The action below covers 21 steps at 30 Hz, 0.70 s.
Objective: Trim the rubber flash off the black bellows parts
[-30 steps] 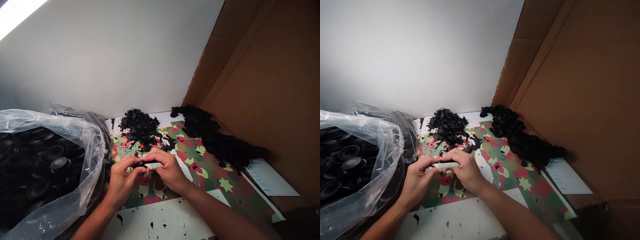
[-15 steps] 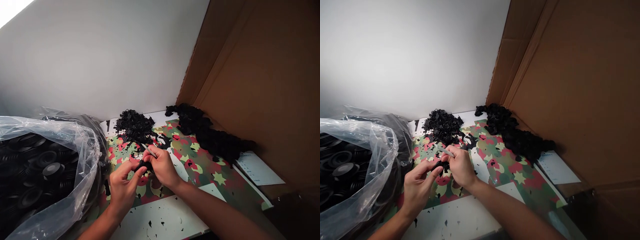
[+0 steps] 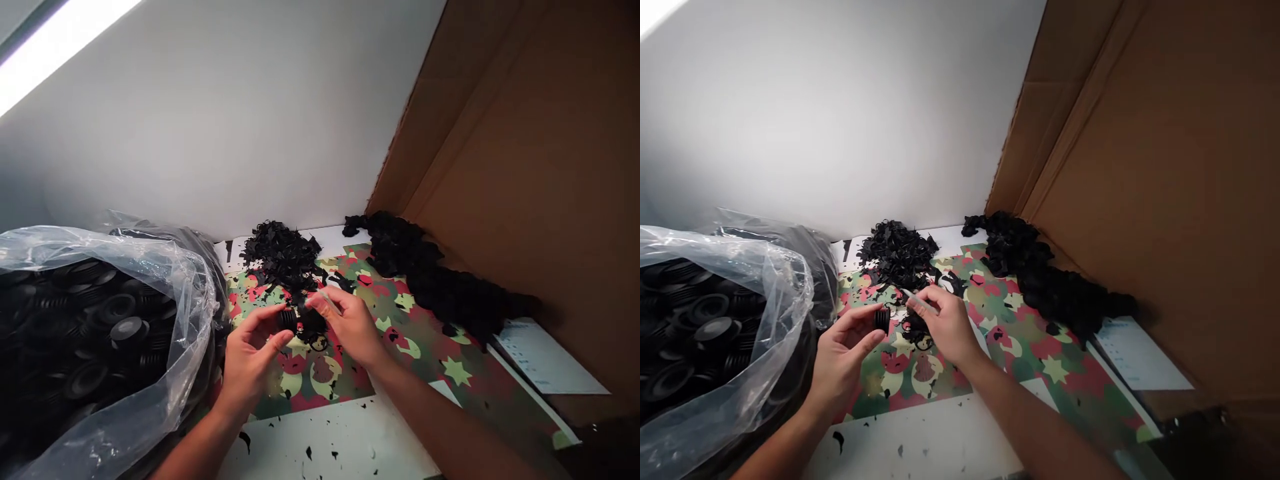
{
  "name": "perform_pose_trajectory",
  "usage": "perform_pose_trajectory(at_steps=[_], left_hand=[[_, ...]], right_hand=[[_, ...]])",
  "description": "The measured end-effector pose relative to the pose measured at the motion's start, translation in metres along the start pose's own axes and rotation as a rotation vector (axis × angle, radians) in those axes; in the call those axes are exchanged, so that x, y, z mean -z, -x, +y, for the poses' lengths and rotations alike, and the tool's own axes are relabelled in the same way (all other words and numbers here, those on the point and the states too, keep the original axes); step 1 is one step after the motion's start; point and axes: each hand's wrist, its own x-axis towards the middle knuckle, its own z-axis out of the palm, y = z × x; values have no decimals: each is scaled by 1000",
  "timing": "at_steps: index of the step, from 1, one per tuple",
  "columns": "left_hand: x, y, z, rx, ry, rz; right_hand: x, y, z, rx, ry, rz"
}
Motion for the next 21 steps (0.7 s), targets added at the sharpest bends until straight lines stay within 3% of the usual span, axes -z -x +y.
perform_pose_trajectory(at_steps=[7,15,18,21], left_hand=[[-4,-1,-2,-18,-52,-70],[-2,0,3,13,59,-11],[-1,-1,4,34,47,-13],[1,-2,5,47,-5,-29]], right_hand=[[-5,14,-18,-103,-284,-138],[-5,17,-27,-271,-454,-120],[-2,17,-27,-187,-353,-177],[-1,17,-25,51,-102,-182]])
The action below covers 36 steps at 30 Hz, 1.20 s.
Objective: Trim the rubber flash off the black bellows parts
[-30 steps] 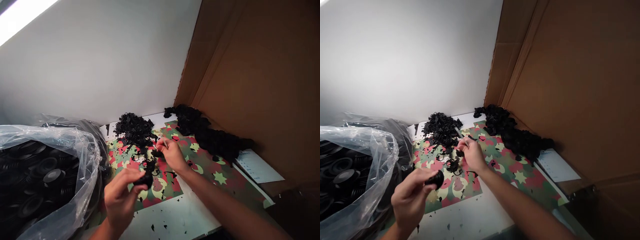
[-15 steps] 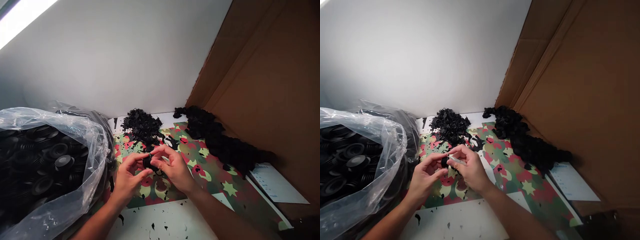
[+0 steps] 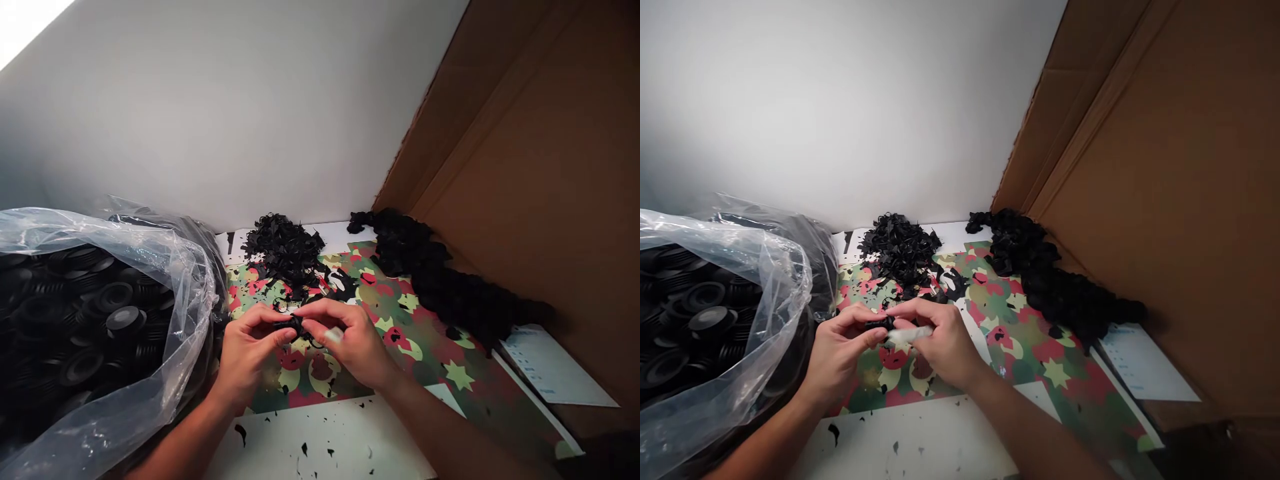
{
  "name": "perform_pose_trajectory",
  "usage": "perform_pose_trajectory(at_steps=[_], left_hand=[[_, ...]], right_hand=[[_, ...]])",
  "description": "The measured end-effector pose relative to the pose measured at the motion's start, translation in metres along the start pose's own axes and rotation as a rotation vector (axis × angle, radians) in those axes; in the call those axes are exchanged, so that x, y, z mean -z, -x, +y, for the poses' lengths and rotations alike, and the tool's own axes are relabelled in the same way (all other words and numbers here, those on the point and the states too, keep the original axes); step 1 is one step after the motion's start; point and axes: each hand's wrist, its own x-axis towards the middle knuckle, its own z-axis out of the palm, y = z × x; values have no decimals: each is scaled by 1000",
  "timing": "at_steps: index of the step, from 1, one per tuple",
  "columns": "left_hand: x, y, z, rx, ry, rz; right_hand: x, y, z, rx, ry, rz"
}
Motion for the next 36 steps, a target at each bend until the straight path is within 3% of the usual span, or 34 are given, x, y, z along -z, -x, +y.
perform_pose_trajectory(at_steps=[5,10,13,18,22,24,27,32,36], left_hand=[[3,-1,0,-42,-106,-12],[3,-1,0,-102,-224,-19],[3,-3,0,-130,-294,-41],[2,-4,4,-61,-203,-63],[1,0,9,29,-42,-70],[1,1,9,46,20,-37],[0,2,8,46,60,0],[1,2,5,43,53,16],[1,1,1,55,36,-8]], right_hand=[[-1,1,3,361,367,46],[1,3,6,512,660,17],[-1,4,6,519,839,7],[-2,0,12,391,778,113],[20,-12,24,161,653,300],[31,-17,29,64,527,308],[31,-18,28,-58,267,221],[6,-3,9,-213,-62,-47],[-3,6,1,-362,-260,-92]])
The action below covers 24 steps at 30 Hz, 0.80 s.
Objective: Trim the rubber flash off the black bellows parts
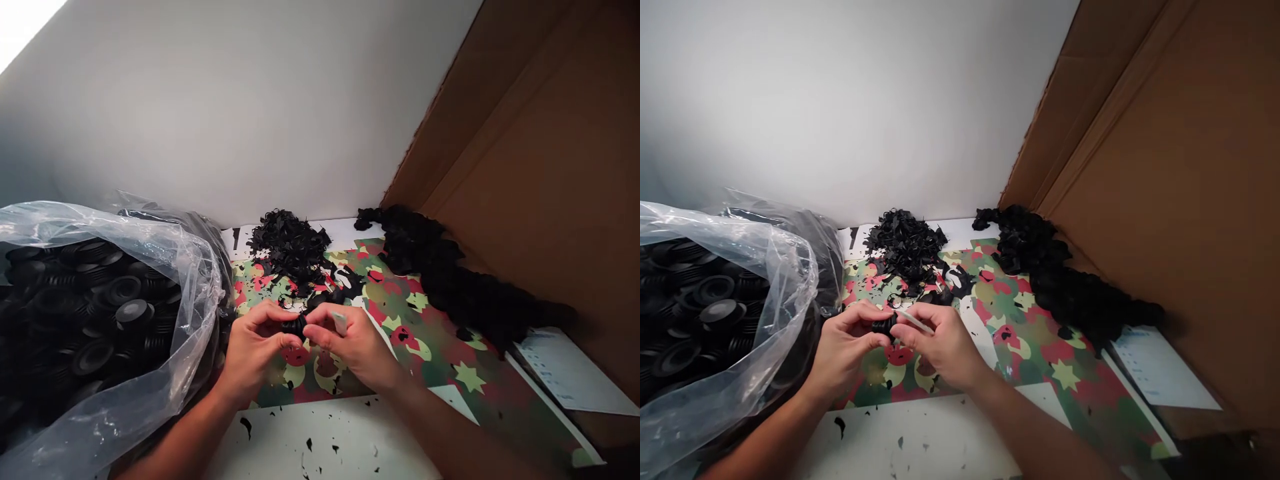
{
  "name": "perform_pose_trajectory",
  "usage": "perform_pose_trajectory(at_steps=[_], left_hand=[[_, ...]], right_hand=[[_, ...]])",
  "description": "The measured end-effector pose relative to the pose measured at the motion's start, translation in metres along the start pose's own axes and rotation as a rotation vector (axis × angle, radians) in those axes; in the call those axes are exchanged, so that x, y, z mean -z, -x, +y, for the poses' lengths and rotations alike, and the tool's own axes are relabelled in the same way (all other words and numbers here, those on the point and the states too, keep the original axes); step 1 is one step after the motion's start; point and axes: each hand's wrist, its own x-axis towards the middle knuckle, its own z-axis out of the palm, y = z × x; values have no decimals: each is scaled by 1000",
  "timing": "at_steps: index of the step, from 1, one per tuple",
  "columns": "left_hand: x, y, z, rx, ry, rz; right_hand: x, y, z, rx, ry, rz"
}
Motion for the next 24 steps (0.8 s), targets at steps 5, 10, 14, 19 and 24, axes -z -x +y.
perform_pose_trajectory(at_steps=[5,10,14,19,24], left_hand=[[-4,0,-4,29,179,-38],[-9,3,-3,74,269,-58],[-9,5,-3,82,242,-43],[-6,4,-3,120,273,-30],[-1,2,3,248,503,-62]], right_hand=[[1,1,-2,-14,-86,1],[1,1,-5,-68,-188,-17],[0,3,-5,-97,-249,-31],[0,3,-3,-42,-217,-10],[8,-5,0,95,-133,218]])
